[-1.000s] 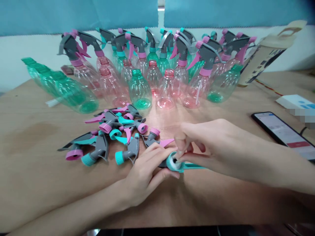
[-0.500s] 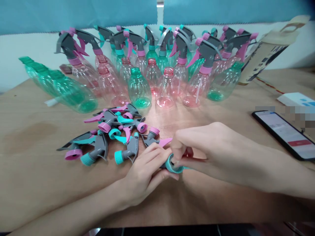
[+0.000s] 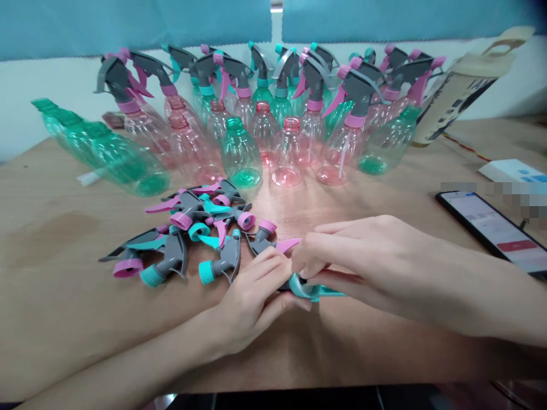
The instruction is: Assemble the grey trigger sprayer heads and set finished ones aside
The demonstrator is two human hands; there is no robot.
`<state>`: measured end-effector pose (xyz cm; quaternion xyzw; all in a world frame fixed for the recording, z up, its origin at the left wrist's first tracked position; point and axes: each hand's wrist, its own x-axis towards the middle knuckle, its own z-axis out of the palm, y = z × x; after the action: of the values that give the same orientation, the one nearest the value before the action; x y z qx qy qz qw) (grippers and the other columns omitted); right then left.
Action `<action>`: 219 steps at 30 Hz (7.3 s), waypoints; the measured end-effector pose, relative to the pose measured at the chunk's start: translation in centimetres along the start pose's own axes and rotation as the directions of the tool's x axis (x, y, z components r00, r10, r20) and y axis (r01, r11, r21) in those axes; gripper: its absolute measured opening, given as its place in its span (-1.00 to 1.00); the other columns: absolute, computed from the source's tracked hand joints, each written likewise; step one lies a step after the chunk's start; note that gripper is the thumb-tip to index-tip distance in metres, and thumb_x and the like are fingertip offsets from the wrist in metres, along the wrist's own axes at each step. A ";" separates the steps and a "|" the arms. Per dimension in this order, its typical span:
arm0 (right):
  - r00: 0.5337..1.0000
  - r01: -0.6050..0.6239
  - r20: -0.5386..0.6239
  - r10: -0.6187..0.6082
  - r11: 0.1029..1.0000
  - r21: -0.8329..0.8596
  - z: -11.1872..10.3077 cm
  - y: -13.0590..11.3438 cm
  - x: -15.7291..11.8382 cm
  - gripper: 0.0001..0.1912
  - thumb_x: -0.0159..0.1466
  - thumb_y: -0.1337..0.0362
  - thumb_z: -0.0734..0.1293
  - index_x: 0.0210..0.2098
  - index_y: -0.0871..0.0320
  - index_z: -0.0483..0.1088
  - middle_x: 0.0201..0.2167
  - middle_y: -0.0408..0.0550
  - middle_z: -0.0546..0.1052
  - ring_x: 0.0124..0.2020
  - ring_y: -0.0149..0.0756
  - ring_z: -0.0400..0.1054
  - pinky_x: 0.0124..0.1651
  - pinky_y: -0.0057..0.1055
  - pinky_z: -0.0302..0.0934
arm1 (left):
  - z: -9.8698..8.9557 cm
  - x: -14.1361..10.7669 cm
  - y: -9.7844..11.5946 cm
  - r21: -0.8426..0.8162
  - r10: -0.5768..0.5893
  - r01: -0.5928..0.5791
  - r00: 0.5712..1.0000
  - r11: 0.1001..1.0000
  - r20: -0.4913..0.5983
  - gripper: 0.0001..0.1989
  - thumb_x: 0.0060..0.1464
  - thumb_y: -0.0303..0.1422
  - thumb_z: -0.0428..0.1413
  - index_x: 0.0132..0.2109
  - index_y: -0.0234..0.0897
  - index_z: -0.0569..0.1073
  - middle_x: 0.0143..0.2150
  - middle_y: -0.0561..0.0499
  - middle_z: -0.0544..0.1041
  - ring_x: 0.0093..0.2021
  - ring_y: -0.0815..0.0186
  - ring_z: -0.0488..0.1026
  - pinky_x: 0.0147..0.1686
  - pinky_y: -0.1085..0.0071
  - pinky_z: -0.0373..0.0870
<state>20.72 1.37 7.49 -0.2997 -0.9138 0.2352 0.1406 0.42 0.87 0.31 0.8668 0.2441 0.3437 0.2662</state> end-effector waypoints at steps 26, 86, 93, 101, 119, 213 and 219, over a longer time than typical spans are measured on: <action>0.988 -0.097 -0.126 0.089 0.993 -0.061 -0.3 -1.0 -1.7 -0.78 0.27 0.14 0.30 -0.19 0.11 0.26 -0.24 -0.17 0.41 -0.30 -0.38 0.29 -0.38 -0.47 0.09 | 1.3 -1.2 0.5 -0.065 0.033 -0.052 0.962 0.997 -0.270 -0.56 0.01 -0.42 0.24 0.01 -0.27 0.28 -0.22 -0.03 0.45 -0.25 0.31 0.41 -0.29 0.39 0.39; 0.955 -0.193 -0.247 0.163 0.976 -0.100 5.9 2.5 1.4 -0.64 0.23 0.07 0.29 -0.08 0.16 0.33 -0.11 0.09 0.42 -0.14 -0.08 0.38 -0.18 -0.18 0.29 | -4.6 -4.8 4.2 0.342 -0.374 0.469 0.875 0.815 -0.308 -0.74 0.08 -0.32 0.14 -0.05 -0.15 0.40 -0.13 0.01 0.52 -0.32 0.27 0.49 -0.38 0.38 0.45; 0.977 -0.102 -0.186 0.108 0.994 0.042 6.7 3.7 1.5 -0.70 0.22 0.19 0.31 -0.08 0.14 0.29 -0.15 0.02 0.42 -0.11 -0.17 0.33 -0.12 -0.22 0.26 | -3.1 -3.0 3.3 0.373 -0.259 0.301 0.953 0.878 -0.158 -0.73 0.08 -0.39 0.16 -0.03 -0.16 0.41 -0.11 0.00 0.48 -0.08 0.20 0.42 -0.09 0.25 0.35; 0.957 -0.113 -0.255 0.139 0.987 0.111 7.5 5.3 1.8 -0.85 0.19 0.32 0.31 -0.23 0.17 0.31 -0.27 -0.01 0.44 -0.30 -0.27 0.33 -0.27 -0.31 0.23 | -2.0 -0.4 3.0 0.393 -0.183 0.169 0.983 0.904 -0.001 -0.77 0.09 -0.28 0.18 -0.09 -0.19 0.46 -0.13 0.00 0.52 -0.09 0.18 0.42 -0.05 0.20 0.29; 0.968 -0.249 0.143 0.205 0.727 0.639 2.7 3.9 -0.7 -0.63 0.28 0.13 0.26 0.04 0.13 0.29 -0.09 -0.02 0.46 -0.16 -0.31 0.40 -0.20 -0.39 0.33 | -1.4 0.6 2.0 0.328 -0.132 0.148 0.989 0.933 -0.069 -0.77 0.08 -0.35 0.18 -0.09 -0.15 0.42 -0.17 0.08 0.56 -0.19 0.28 0.51 -0.20 0.40 0.43; 0.832 -0.086 -0.554 -0.035 0.978 -0.190 6.8 0.9 -1.9 -0.85 0.28 0.33 0.26 -0.19 0.23 0.41 -0.50 -0.12 0.54 -0.59 -0.44 0.33 -0.52 -0.45 0.13 | 0.5 0.4 -0.2 0.213 0.047 0.002 0.974 0.977 -0.224 -0.69 0.10 -0.47 0.17 0.01 -0.26 0.40 -0.17 -0.05 0.50 -0.16 0.25 0.38 -0.16 0.27 0.37; 0.770 -0.162 -0.634 -0.071 0.939 -0.302 7.0 0.7 -1.9 -0.83 0.27 0.30 0.28 -0.16 0.21 0.41 -0.56 -0.15 0.53 -0.64 -0.45 0.28 -0.51 -0.44 0.15 | 0.5 0.5 -0.3 0.254 0.069 0.005 0.957 0.967 -0.280 -0.72 0.07 -0.46 0.19 -0.03 -0.24 0.43 -0.20 -0.02 0.49 -0.20 0.25 0.38 -0.19 0.29 0.37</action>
<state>19.74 -1.71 0.96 -0.4035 -0.8307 -0.0378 0.3817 1.00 1.25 0.04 0.8384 0.3076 0.4362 0.1100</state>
